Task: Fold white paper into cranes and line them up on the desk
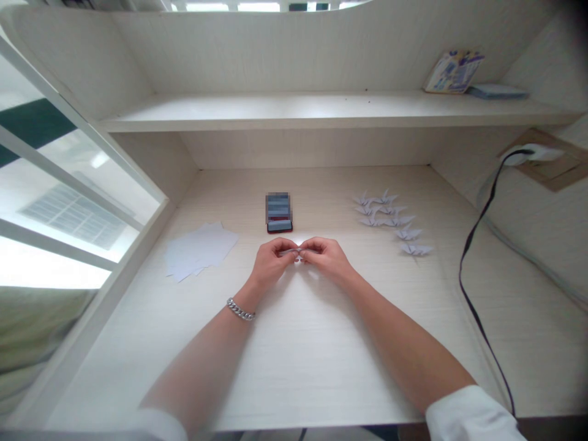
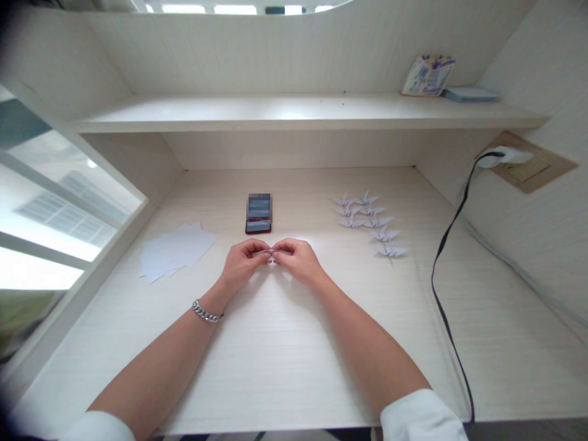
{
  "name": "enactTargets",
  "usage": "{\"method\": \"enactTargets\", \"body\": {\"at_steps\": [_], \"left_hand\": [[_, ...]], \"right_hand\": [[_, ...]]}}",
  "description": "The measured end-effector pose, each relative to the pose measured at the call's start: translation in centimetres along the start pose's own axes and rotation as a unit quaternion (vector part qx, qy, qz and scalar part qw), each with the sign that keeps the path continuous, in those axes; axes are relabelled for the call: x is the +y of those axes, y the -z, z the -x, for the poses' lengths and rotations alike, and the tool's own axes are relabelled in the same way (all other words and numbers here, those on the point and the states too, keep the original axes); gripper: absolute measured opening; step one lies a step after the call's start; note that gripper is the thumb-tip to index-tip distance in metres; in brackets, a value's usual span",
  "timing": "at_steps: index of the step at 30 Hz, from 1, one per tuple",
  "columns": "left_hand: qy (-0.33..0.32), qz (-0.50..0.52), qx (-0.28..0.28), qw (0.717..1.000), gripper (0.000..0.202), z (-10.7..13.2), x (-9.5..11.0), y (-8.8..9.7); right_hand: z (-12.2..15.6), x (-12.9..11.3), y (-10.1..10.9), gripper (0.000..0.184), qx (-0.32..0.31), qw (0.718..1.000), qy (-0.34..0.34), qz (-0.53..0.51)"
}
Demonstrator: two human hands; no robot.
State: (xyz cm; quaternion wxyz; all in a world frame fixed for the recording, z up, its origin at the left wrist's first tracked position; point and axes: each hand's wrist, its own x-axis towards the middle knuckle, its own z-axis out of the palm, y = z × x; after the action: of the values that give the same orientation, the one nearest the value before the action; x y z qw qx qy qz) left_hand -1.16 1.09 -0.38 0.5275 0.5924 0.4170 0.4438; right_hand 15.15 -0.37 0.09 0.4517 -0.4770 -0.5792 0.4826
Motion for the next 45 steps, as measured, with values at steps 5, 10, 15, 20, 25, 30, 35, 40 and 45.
{"method": "enactTargets", "body": {"at_steps": [5, 10, 15, 20, 25, 30, 35, 40, 45], "left_hand": [[0.018, 0.010, -0.019, 1.000, 0.019, -0.09, 0.24, 0.17], [0.023, 0.010, -0.016, 1.000, 0.014, -0.04, 0.48, 0.08], [0.032, 0.022, -0.020, 0.999, 0.012, -0.05, 0.87, 0.06], [0.038, 0.024, -0.017, 0.999, 0.010, -0.08, 0.91, 0.05], [0.039, 0.040, -0.010, 0.998, 0.010, -0.03, 0.93, 0.00], [0.052, 0.045, -0.010, 0.998, 0.016, -0.07, 0.79, -0.03], [0.056, 0.027, -0.013, 0.998, 0.017, -0.18, 0.57, 0.07], [0.064, 0.036, -0.019, 0.997, 0.014, -0.31, 0.72, 0.27], [0.042, 0.035, -0.018, 0.998, 0.009, -0.28, 0.80, 0.24]], "right_hand": [[0.00, -0.29, -0.23, 0.017, 0.002, 0.995, -0.048, -0.088], [-0.02, -0.32, -0.27, 0.018, 0.001, 0.990, -0.071, -0.120], [0.03, -0.25, -0.16, 0.017, -0.002, 0.990, -0.069, -0.123], [0.09, -0.34, -0.20, 0.017, -0.006, 0.985, -0.084, -0.154], [0.09, -0.47, -0.40, 0.015, 0.010, 0.983, -0.089, -0.162], [0.10, -0.48, -0.38, 0.020, 0.007, 0.981, -0.092, -0.170], [0.11, -0.49, -0.43, 0.021, 0.008, 0.977, -0.107, -0.183], [0.12, -0.30, -0.63, 0.018, 0.011, 0.980, -0.092, -0.174], [0.16, -0.38, -0.54, 0.019, 0.012, 0.979, -0.099, -0.181]]}}
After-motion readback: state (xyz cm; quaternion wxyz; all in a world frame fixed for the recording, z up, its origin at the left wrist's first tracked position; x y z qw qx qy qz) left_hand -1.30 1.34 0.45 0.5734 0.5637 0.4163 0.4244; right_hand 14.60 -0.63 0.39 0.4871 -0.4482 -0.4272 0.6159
